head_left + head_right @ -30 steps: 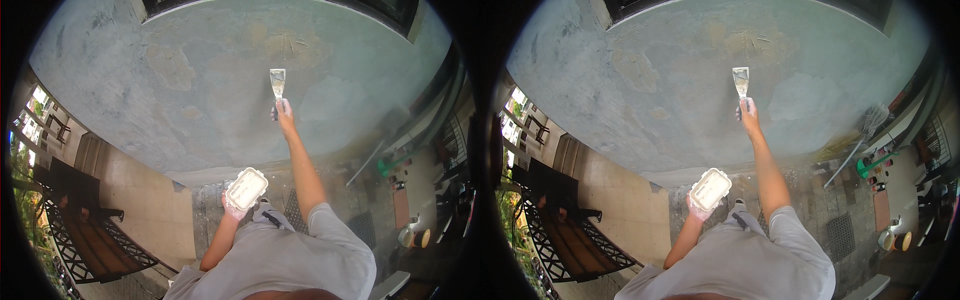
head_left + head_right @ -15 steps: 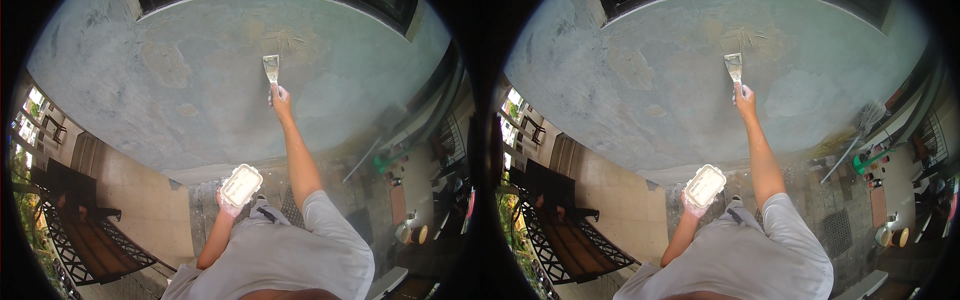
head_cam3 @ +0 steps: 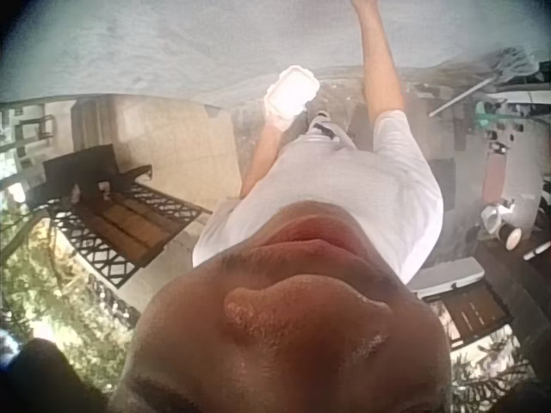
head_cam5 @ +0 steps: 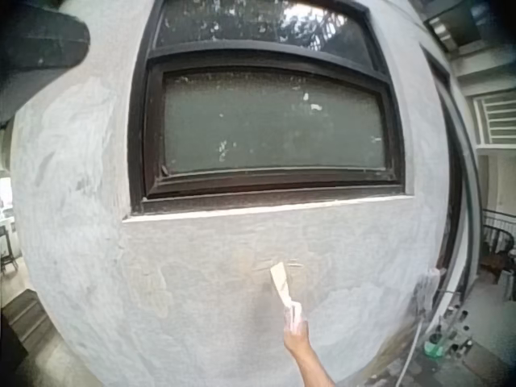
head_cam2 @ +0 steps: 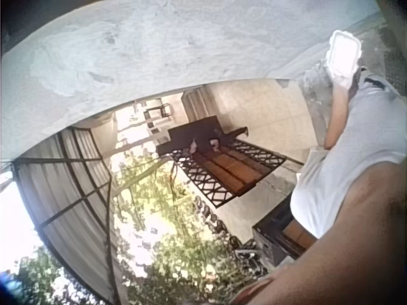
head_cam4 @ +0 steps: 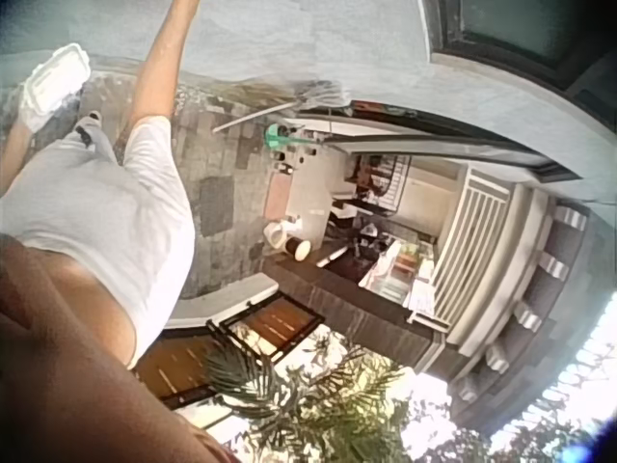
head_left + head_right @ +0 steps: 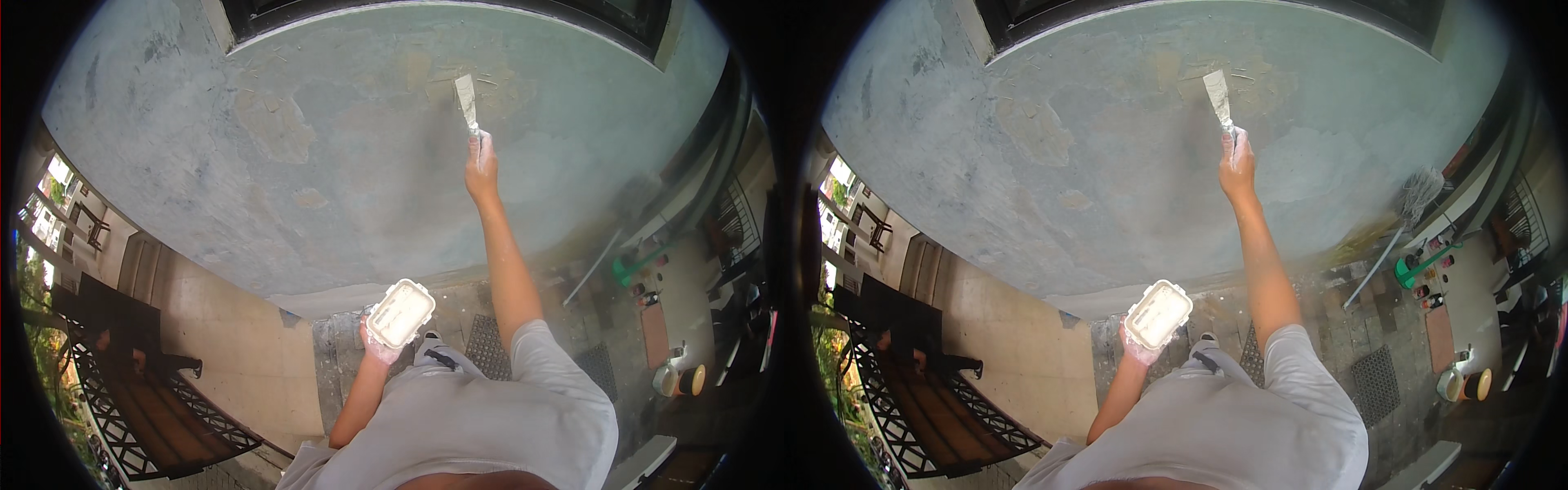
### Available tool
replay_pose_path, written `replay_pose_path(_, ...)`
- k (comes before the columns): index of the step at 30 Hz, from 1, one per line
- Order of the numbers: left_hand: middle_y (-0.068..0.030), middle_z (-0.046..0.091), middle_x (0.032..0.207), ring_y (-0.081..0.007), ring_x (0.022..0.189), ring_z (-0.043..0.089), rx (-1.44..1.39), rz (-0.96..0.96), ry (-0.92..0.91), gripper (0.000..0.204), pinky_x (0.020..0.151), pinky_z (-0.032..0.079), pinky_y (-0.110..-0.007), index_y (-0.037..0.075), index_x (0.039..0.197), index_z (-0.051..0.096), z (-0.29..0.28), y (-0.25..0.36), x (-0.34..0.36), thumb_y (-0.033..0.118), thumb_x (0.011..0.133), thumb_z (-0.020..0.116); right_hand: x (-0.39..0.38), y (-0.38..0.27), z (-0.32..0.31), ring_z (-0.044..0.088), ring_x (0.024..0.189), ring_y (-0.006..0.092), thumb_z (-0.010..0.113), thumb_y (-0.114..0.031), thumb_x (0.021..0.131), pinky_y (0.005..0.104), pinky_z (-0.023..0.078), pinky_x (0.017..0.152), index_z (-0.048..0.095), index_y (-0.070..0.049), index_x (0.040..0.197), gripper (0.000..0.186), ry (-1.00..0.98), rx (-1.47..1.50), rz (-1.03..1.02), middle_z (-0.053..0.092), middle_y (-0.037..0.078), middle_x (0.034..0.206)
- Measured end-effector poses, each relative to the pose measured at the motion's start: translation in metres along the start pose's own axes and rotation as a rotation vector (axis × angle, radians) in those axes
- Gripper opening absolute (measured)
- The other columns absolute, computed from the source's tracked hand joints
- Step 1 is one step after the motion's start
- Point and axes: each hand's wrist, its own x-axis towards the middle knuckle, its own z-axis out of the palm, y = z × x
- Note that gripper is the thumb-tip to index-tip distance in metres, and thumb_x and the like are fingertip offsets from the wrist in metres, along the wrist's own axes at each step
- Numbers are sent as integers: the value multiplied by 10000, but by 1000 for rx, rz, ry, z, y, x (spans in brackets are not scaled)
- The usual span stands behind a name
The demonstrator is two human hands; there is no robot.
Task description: The person applies wall compound from a plastic container onto a concrete wall using a putty knife.
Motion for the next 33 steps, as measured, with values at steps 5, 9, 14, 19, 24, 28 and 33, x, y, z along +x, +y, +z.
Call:
replay_pose_path(5,-214,384,1521,-456,1360,414,-37,2,-1,786,1058,434,-600,73,1497,374,12,-3,-3,480,849,552,19,-11,3,615,797,467,477,-333,1029,503,473,695,528,-17,1098,328,-4,-324,32,647,249,860)
replay_pose_path(9,-217,399,1510,-447,1348,435,4,32,-58,728,1046,450,-592,61,1488,385,13,-4,-6,476,895,463,20,-10,-4,621,777,478,522,-311,1006,529,469,669,522,-23,1038,290,-30,-393,36,654,244,797)
replay_pose_path(14,-218,415,1499,-445,1334,452,6,33,-14,694,1000,486,-598,56,1484,390,-7,1,-6,459,920,424,-5,20,-22,619,771,481,531,-299,1000,536,467,657,518,-23,1043,279,-72,-467,67,652,251,802)
replay_pose_path(19,-219,434,1485,-452,1310,476,4,34,28,690,949,520,-601,51,1473,405,7,-2,-5,469,923,402,-28,31,-36,611,768,487,537,-264,1000,536,461,647,495,-11,1054,262,-33,-377,18,647,259,832)
replay_pose_path(24,-220,421,1494,-454,1311,475,-9,18,109,722,954,518,-600,50,1479,395,14,-4,-7,466,891,437,9,-18,-22,604,776,495,543,-256,996,534,462,654,489,-8,1048,259,-49,-348,-87,639,272,824)
replay_pose_path(28,-218,405,1506,-449,1330,456,-25,-24,47,736,980,499,-605,44,1483,386,16,-1,-7,459,879,457,25,-7,-13,599,796,503,539,-264,995,540,463,670,478,-9,1012,263,-157,-432,-86,637,278,838)
replay_pose_path(33,-216,397,1512,-441,1346,440,24,5,43,746,1020,474,-590,42,1486,381,16,-5,-10,468,878,463,-22,57,-36,586,846,524,502,-278,1013,554,450,690,444,-15,1042,271,-204,-434,60,625,302,876)
